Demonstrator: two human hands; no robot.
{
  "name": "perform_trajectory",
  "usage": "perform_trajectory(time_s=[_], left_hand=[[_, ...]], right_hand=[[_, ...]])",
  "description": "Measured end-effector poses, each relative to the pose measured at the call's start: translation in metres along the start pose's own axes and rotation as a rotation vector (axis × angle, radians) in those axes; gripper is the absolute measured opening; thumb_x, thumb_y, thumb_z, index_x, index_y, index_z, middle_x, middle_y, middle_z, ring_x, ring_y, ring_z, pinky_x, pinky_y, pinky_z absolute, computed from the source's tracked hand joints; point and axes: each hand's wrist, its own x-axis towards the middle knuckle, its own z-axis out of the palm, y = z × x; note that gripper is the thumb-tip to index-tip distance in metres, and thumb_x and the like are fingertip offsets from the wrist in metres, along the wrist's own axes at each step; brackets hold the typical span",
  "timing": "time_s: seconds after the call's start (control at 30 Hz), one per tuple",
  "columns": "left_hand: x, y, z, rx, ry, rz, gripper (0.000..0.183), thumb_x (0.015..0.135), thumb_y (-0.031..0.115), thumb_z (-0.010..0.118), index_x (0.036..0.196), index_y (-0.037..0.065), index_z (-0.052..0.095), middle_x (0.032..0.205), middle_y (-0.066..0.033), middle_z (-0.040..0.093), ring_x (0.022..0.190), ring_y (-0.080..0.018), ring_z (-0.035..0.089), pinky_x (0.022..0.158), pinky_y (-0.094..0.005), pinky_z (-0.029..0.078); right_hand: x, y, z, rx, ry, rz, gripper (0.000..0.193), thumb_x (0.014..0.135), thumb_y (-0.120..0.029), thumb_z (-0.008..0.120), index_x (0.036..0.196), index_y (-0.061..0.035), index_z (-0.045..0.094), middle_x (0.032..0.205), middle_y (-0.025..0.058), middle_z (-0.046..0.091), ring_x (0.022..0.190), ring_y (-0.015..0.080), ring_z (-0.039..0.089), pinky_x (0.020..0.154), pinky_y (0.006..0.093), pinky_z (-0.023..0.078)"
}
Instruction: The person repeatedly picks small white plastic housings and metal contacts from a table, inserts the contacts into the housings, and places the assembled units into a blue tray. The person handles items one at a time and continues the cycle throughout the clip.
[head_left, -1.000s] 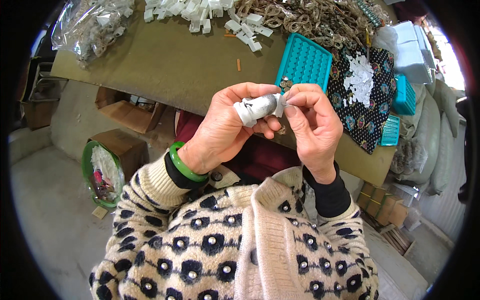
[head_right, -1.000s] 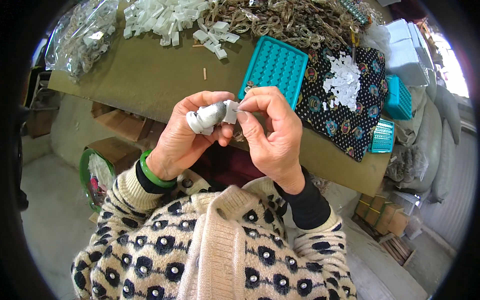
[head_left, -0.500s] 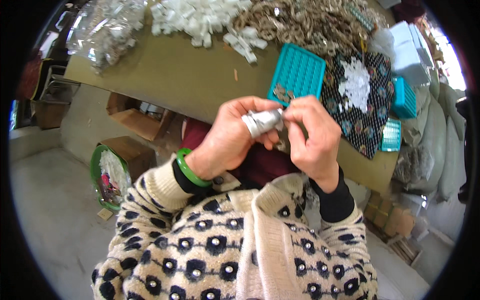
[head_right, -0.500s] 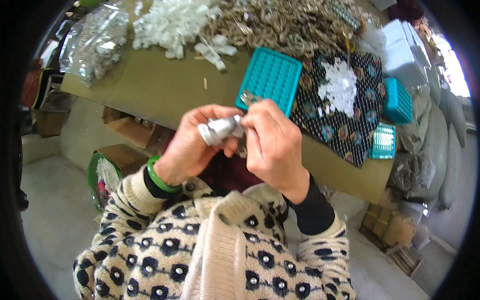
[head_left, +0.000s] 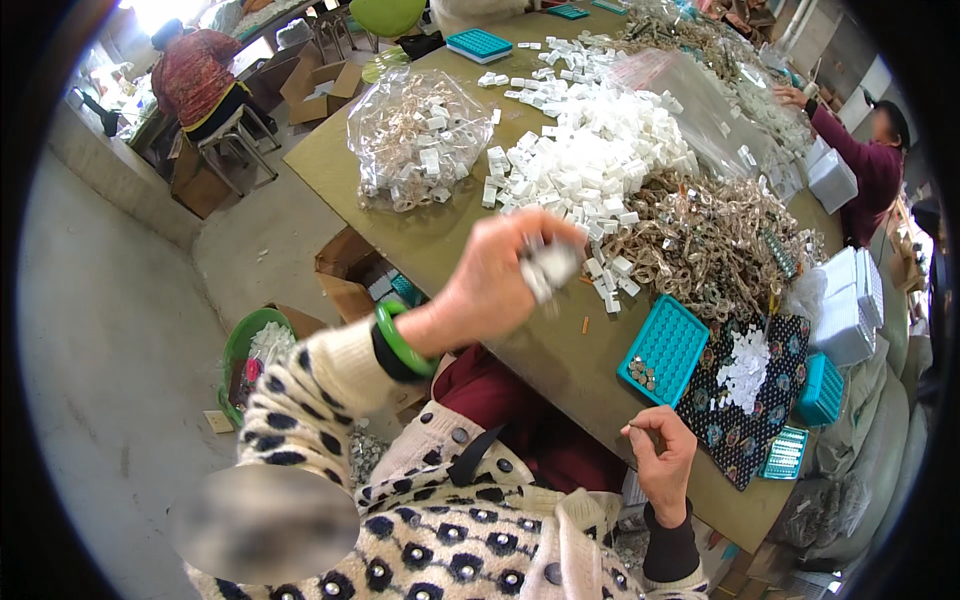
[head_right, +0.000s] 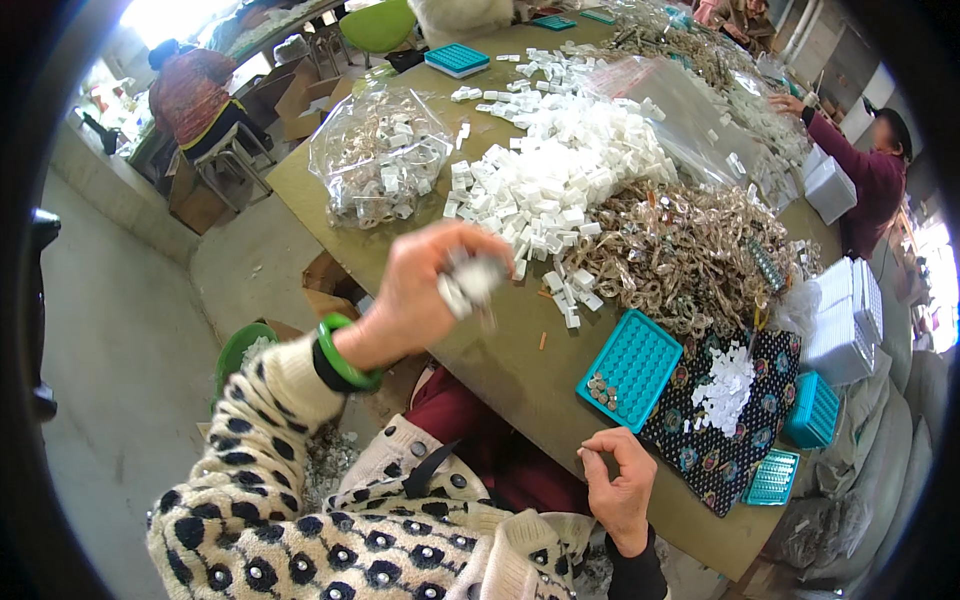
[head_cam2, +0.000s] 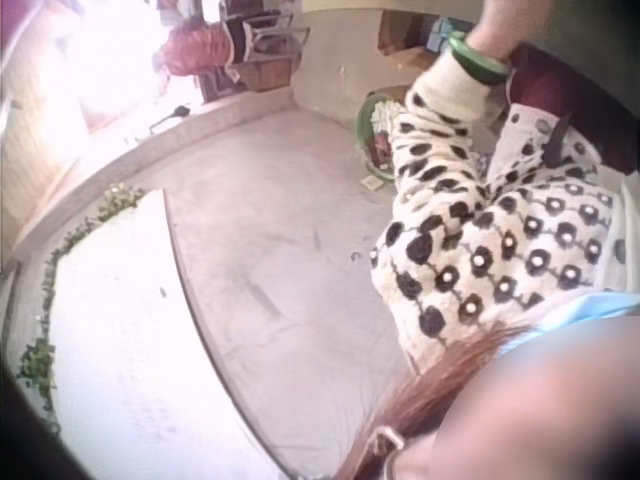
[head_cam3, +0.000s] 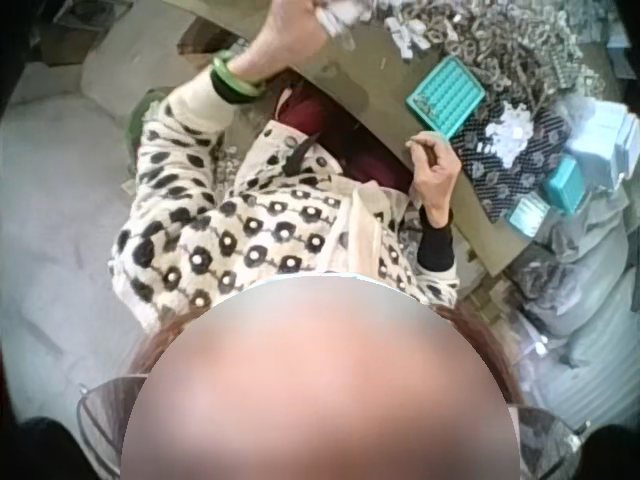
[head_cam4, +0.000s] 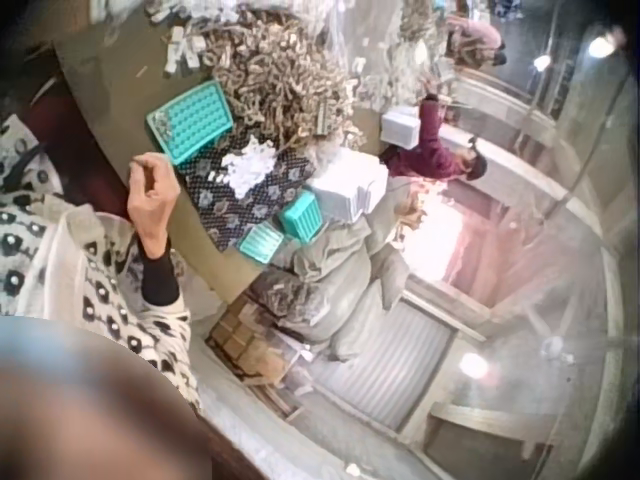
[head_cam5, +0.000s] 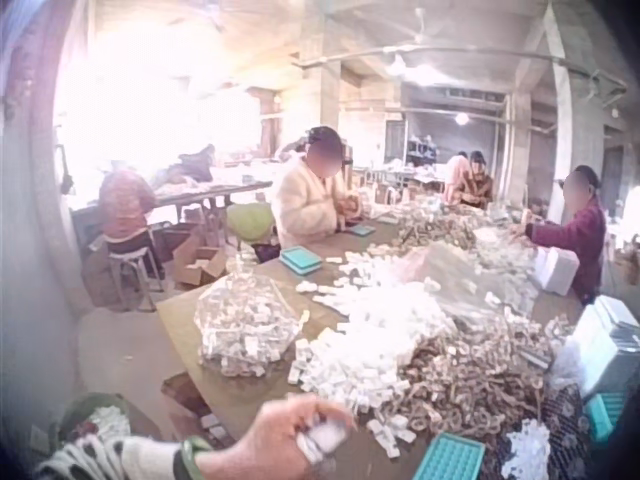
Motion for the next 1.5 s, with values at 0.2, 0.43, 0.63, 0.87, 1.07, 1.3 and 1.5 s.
perform_trajectory(time_s=[0.2,0.43,0.63,0.87,1.07,1.3,1.5], left_hand=[[0.100,-0.075,-0.105,0.720,0.222,0.419,0.033,0.075,-0.007,0.064,0.106,0.007,0.067,0.097,-0.0084,0.068,0.093,-0.0214,0.067,0.080,-0.0318,0.051],[0.096,-0.124,-0.191,0.850,-0.394,0.041,0.027,0.085,0.008,0.061,0.110,-0.003,0.064,0.130,-0.0200,0.060,0.121,-0.0341,0.056,0.103,-0.0378,0.041],[0.069,-0.086,-0.160,0.919,-0.396,-0.015,0.015,0.087,0.010,0.062,0.094,-0.003,0.063,0.101,-0.0163,0.069,0.089,-0.0335,0.065,0.079,-0.0369,0.049],[0.065,-0.058,-0.132,0.881,-0.198,0.102,0.016,0.085,0.000,0.060,0.099,0.003,0.065,0.090,-0.0107,0.069,0.075,-0.0239,0.065,0.069,-0.0308,0.050],[0.010,-0.038,-0.029,0.403,-0.190,-0.005,0.024,0.080,-0.008,0.060,0.099,0.004,0.070,0.093,-0.0065,0.071,0.085,-0.0151,0.067,0.076,-0.0274,0.053],[-0.029,-0.037,0.064,-0.056,-0.278,-0.214,0.010,0.083,-0.003,0.068,0.093,0.000,0.069,0.084,-0.0090,0.069,0.074,-0.0173,0.067,0.066,-0.0268,0.052],[-0.029,-0.040,0.082,-0.278,-0.267,-0.420,0.008,0.089,-0.002,0.065,0.097,-0.003,0.066,0.086,-0.0062,0.070,0.080,-0.0114,0.067,0.072,-0.0247,0.054]], right_hand=[[-0.002,-0.002,0.002,-0.027,-0.002,0.087,0.005,0.082,0.006,0.062,0.084,0.0014,0.061,0.078,0.0103,0.062,0.068,0.0187,0.062,0.062,0.0284,0.048],[0.007,-0.017,-0.003,-0.158,-0.045,-0.008,0.008,0.078,0.008,0.064,0.084,0.0027,0.062,0.081,0.0123,0.064,0.071,0.0248,0.064,0.064,0.0309,0.050],[0.031,-0.015,-0.011,-0.188,-0.070,-0.081,0.010,0.079,0.008,0.065,0.086,0.0017,0.062,0.081,0.0116,0.063,0.069,0.0238,0.063,0.062,0.0307,0.049],[0.085,-0.008,-0.027,-0.341,0.021,-0.220,0.007,0.083,0.003,0.062,0.088,-0.0010,0.059,0.078,0.0116,0.058,0.064,0.0266,0.060,0.059,0.0344,0.048],[0.155,0.017,-0.002,-0.660,0.172,-0.448,0.018,0.082,-0.007,0.071,0.094,-0.0039,0.058,0.093,0.0115,0.055,0.079,0.0279,0.062,0.067,0.0369,0.051],[0.198,0.035,-0.007,-0.708,0.198,-0.379,0.007,0.086,-0.006,0.065,0.082,-0.0042,0.059,0.082,0.0106,0.057,0.069,0.0288,0.061,0.062,0.0386,0.050],[0.201,0.028,-0.041,0.424,0.167,0.080,0.012,0.096,-0.012,0.061,0.094,-0.0002,0.063,0.073,0.0060,0.065,0.058,0.0104,0.057,0.054,0.0224,0.047]])
